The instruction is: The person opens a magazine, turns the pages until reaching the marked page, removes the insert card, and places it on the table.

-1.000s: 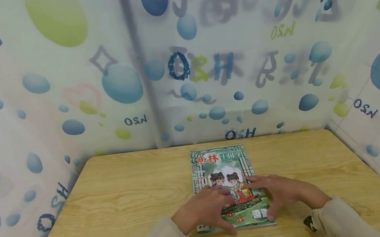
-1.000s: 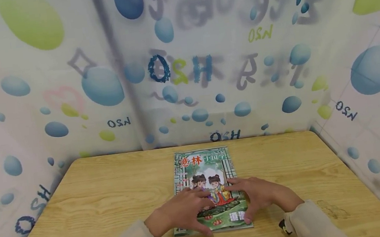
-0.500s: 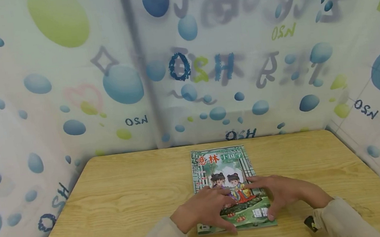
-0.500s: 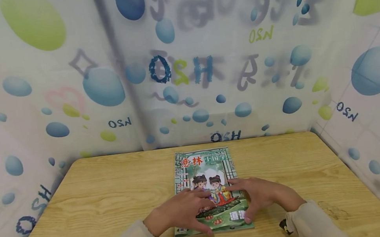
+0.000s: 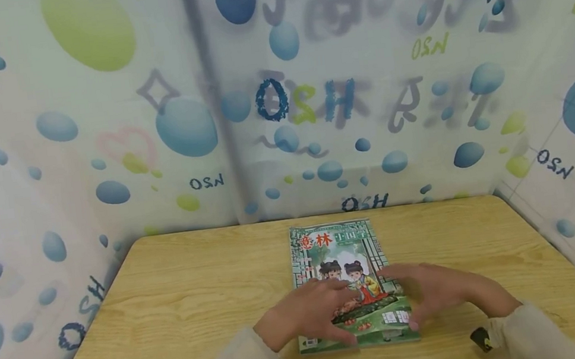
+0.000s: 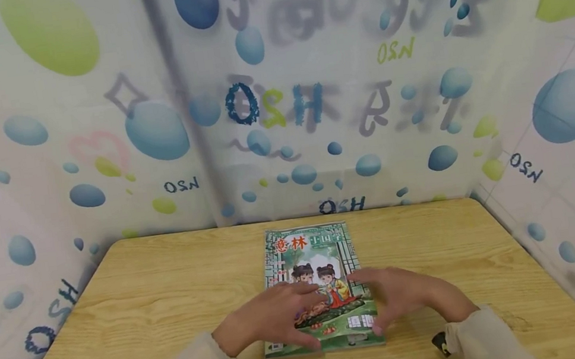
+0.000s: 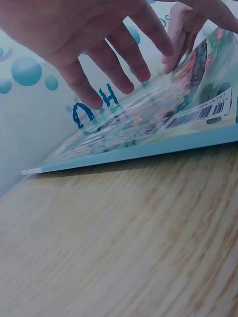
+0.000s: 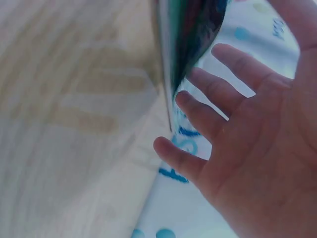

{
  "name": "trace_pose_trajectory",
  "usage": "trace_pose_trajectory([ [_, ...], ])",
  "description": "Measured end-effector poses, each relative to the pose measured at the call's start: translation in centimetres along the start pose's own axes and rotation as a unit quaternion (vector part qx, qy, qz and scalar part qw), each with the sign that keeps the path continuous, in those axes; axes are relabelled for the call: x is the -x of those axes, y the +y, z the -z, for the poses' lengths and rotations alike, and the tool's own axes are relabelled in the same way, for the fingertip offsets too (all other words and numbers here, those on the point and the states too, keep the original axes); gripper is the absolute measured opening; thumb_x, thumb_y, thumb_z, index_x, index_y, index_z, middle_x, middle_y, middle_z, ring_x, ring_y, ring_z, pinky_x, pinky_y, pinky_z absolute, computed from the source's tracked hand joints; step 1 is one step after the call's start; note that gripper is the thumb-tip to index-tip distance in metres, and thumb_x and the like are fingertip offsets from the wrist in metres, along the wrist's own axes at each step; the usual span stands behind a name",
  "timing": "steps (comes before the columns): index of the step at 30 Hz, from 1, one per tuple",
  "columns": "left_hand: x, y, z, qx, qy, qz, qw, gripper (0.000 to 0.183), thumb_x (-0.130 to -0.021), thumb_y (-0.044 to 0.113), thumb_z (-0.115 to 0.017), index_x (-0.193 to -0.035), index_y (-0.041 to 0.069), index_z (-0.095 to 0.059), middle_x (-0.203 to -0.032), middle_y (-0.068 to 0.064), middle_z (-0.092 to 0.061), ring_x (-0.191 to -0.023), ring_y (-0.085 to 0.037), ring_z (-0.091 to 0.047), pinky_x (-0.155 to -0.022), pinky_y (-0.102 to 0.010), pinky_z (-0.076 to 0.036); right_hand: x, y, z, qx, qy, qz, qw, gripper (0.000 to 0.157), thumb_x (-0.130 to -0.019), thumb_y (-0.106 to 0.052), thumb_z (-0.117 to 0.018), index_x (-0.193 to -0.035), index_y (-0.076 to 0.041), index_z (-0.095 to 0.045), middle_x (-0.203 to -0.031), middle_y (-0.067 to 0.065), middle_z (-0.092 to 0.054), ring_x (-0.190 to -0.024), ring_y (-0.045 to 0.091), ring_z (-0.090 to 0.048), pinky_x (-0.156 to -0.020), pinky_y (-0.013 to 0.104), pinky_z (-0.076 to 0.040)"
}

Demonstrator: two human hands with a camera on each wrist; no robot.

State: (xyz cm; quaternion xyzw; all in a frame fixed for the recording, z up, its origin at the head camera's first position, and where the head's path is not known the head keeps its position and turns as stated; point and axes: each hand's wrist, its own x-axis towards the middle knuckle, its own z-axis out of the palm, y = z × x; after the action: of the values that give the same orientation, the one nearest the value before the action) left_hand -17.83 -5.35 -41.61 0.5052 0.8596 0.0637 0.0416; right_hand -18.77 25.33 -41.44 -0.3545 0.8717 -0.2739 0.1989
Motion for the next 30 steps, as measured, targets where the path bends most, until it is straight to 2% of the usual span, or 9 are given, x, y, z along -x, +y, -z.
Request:
trace_pose_trajectory([
  [6, 0.5, -0.1, 0.3, -0.008, 0.028, 0.012, 0.9995, 0.08, -0.086, 0.063, -0.065, -0.151, 0.023, -0.043, -0.148, -0.009, -0.05, -0.117, -0.018, -0.062, -0.096, -0.039, -0.051, 1.3, 0.0, 1.7, -0.032, 0.047, -0.023, 0.998, 0.078, -0.09, -0.035, -0.072, -0.153, -0.006, -0.037, -0.153, 0.024, -0.038, -0.136, 0.053, -0.035, -0.1, 0.072, -0.034],
  [8, 0.8, -0.1, 0.5, -0.013, 0.046, 0.006, 0.9988, 0.082, -0.086, 0.061, -0.067, -0.153, 0.023, -0.039, -0.151, -0.01, -0.046, -0.118, -0.019, -0.061, -0.096, -0.04, -0.051, 1.4, 0.2, 2.1, -0.027, 0.06, -0.035, 0.997, 0.071, -0.094, -0.034, -0.066, -0.153, -0.006, -0.038, -0.153, 0.024, -0.04, -0.136, 0.053, -0.037, -0.1, 0.071, -0.035],
  [11, 1.3, -0.1, 0.7, -0.018, 0.084, -0.007, 0.9963, 0.084, -0.087, 0.054, -0.07, -0.156, 0.023, -0.032, -0.158, -0.008, -0.036, -0.132, -0.02, -0.05, -0.101, -0.044, -0.048, 1.4, 0.5, 2.3, -0.012, 0.071, -0.047, 0.996, 0.064, -0.098, -0.033, -0.061, -0.151, -0.003, -0.039, -0.151, 0.025, -0.041, -0.136, 0.052, -0.037, -0.102, 0.069, -0.035],
  [15, 1.8, -0.1, 0.7, -0.038, 0.149, -0.046, 0.987, 0.083, -0.087, 0.039, -0.072, -0.157, 0.023, -0.03, -0.164, -0.006, -0.023, -0.148, -0.021, -0.028, -0.11, -0.048, -0.039, 1.1, 1.0, 1.9, -0.007, 0.075, -0.062, 0.995, 0.068, -0.098, -0.036, -0.061, -0.15, 0.002, -0.039, -0.15, 0.027, -0.041, -0.137, 0.052, -0.035, -0.104, 0.068, -0.033],
  [18, 1.9, 0.0, 0.6, -0.09, 0.193, -0.081, 0.9737, 0.081, -0.085, 0.031, -0.073, -0.156, 0.022, -0.034, -0.164, -0.007, -0.021, -0.151, -0.022, -0.018, -0.116, -0.049, -0.028, 0.7, 1.3, 1.4, -0.005, 0.068, -0.067, 0.995, 0.079, -0.092, -0.041, -0.069, -0.149, 0.003, -0.038, -0.152, 0.029, -0.037, -0.138, 0.053, -0.032, -0.105, 0.068, -0.031],
  [20, 1.9, 0.2, 0.7, -0.129, 0.208, -0.092, 0.9651, 0.079, -0.083, 0.028, -0.073, -0.154, 0.021, -0.039, -0.165, -0.007, -0.021, -0.152, -0.023, -0.015, -0.119, -0.051, -0.02, 0.4, 1.2, 1.1, -0.003, 0.061, -0.062, 0.996, 0.087, -0.086, -0.044, -0.075, -0.15, 0.002, -0.038, -0.153, 0.03, -0.034, -0.138, 0.054, -0.03, -0.105, 0.069, -0.03],
  [24, 2.2, 0.6, 1.0, -0.206, 0.192, -0.077, 0.9565, 0.078, -0.082, 0.032, -0.072, -0.153, 0.024, -0.041, -0.166, -0.002, -0.018, -0.153, -0.022, -0.01, -0.121, -0.052, -0.008, -0.4, 1.0, 0.1, 0.016, 0.045, -0.021, 0.999, 0.098, -0.076, -0.046, -0.083, -0.15, 0.0, -0.039, -0.155, 0.031, -0.029, -0.138, 0.055, -0.031, -0.103, 0.072, -0.031],
  [28, 2.7, 0.7, 1.2, -0.26, 0.156, -0.048, 0.9517, 0.072, -0.086, 0.039, -0.069, -0.152, 0.027, -0.043, -0.165, 0.0, -0.02, -0.153, -0.021, -0.01, -0.121, -0.052, -0.004, -0.9, 0.8, -0.9, 0.056, 0.027, 0.028, 0.998, 0.104, -0.07, -0.051, -0.085, -0.15, -0.001, -0.04, -0.153, 0.03, -0.034, -0.136, 0.052, -0.037, -0.099, 0.077, -0.029],
  [30, 3.0, 0.6, 1.2, -0.283, 0.139, -0.04, 0.9482, 0.067, -0.089, 0.041, -0.067, -0.15, 0.027, -0.046, -0.164, 0.001, -0.023, -0.153, -0.021, -0.011, -0.121, -0.052, -0.003, -0.9, 0.6, -1.3, 0.068, 0.023, 0.037, 0.997, 0.103, -0.069, -0.053, -0.085, -0.149, -0.002, -0.043, -0.153, 0.028, -0.036, -0.136, 0.051, -0.037, -0.098, 0.079, -0.025],
])
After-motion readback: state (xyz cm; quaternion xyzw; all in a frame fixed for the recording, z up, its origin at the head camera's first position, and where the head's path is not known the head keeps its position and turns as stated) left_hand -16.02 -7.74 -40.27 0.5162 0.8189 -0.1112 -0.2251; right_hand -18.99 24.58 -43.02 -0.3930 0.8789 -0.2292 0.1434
